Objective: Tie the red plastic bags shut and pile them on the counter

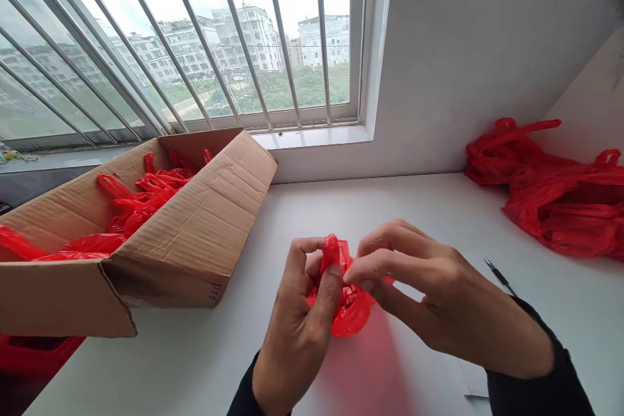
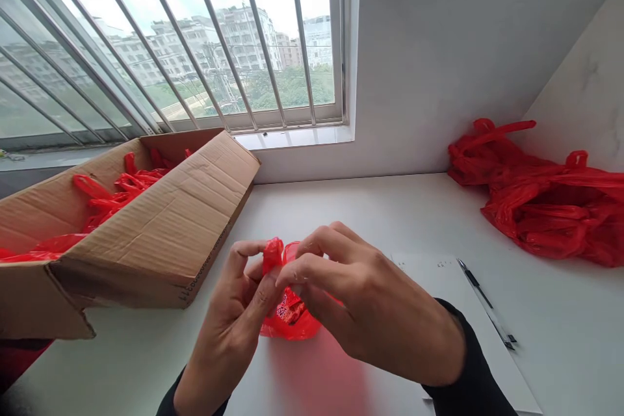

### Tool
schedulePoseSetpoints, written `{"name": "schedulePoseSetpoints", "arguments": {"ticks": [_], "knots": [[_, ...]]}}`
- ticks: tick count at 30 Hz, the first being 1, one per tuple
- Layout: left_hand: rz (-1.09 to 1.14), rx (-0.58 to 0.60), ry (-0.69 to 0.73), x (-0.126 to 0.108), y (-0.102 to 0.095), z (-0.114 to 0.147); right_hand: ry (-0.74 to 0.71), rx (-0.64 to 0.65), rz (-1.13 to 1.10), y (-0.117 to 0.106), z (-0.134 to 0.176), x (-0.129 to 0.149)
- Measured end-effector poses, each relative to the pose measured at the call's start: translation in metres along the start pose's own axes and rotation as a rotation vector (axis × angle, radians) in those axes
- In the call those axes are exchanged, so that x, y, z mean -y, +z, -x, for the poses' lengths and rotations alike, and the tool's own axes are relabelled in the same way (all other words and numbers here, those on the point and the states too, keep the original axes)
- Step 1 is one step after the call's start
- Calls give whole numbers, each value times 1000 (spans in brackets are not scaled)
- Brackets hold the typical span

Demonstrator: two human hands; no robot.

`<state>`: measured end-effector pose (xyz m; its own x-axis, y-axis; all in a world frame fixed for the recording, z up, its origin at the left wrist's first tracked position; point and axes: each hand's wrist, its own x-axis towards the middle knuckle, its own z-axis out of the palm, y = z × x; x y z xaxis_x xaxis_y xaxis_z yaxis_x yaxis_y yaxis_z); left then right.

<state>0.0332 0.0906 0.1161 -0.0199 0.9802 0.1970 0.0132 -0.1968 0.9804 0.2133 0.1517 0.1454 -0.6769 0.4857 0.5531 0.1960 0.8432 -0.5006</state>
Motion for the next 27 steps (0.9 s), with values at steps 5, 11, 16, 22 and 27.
{"name": "schedulePoseSetpoints", "arguments": {"ticks": [5,11,16,22,27], "knots": [[-249,167,-13,-8,8,6,-45,-40,-96,7,-3,5],[-21,80,-65,4,-1,-1,149,-85,-146,5,-7,-9],[170,-11,-134,6,-4,-4,174,33,-202,12,-14,-20],[252,-126,-184,9,-1,-5,241,-9,-270,20,-16,-19],[333,-74,-206,11,-4,-3,232,-41,-312,27,-20,-18]]}}
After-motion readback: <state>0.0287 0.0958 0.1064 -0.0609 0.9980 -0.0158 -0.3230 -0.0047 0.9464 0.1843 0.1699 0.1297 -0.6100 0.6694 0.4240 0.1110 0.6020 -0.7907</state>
